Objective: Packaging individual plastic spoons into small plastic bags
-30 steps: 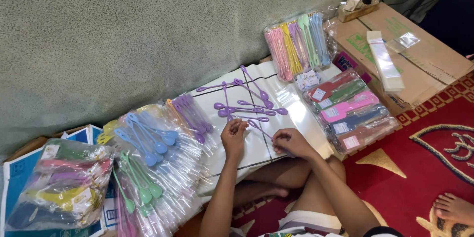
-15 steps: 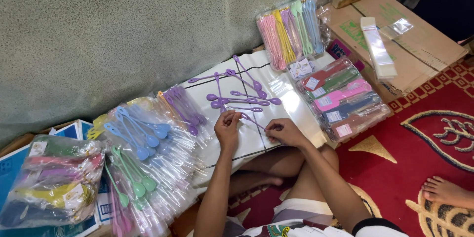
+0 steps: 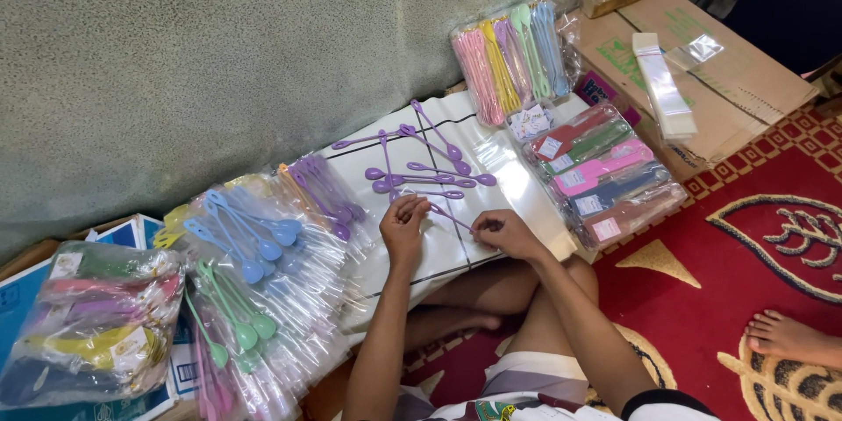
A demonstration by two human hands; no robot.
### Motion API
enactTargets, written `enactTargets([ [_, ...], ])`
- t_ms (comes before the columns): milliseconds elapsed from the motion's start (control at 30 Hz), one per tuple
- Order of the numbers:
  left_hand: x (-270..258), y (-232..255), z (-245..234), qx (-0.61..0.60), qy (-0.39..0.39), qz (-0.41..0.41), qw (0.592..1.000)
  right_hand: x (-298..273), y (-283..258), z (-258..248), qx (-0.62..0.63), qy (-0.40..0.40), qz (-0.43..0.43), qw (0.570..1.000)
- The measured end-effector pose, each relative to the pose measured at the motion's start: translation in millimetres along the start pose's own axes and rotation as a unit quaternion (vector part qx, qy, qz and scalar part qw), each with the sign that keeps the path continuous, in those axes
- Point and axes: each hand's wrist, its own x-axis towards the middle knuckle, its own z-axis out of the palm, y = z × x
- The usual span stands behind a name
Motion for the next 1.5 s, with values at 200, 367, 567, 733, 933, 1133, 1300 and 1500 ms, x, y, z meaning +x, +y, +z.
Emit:
enactTargets([
  [200, 0, -2, -3, 0.013, -0.056, -0.003, 0.998, -7, -19, 4, -0.035, 0.011, -0.041, 0.998],
  [367, 5, -6, -7, 0.016, -0.085, 0.004, 0.996, -4, -27, 15, -0.043, 0.034, -0.073, 0.996],
  [567, 8, -13, -11, 0.030, -0.134, 0.034, 0.990, -5, -36, 25, -0.099, 0.052, -0.114, 0.987],
  [733, 20, -45, -22, 0.017, -0.123, 0.057, 0.991, -3, -19, 15, -0.057, 0.063, -0.108, 0.991],
  [933, 12, -8, -12, -0.087, -0.057, 0.059, 0.993, 2, 0, 10, 0.009, 0.091, -0.123, 0.988],
  [1133, 1, 9, -7, -0.030, -0.105, 0.053, 0.993, 0, 0, 15, 0.009, 0.099, -0.065, 0.993],
  [1300, 0, 11, -1, 0.157, -0.210, 0.191, 0.946, -8, -12, 21, 0.009, 0.100, -0.041, 0.994],
  [1500, -11, 22, 4, 0.285, -0.251, 0.248, 0.891, -7, -4, 25, -0.027, 0.114, -0.066, 0.991],
])
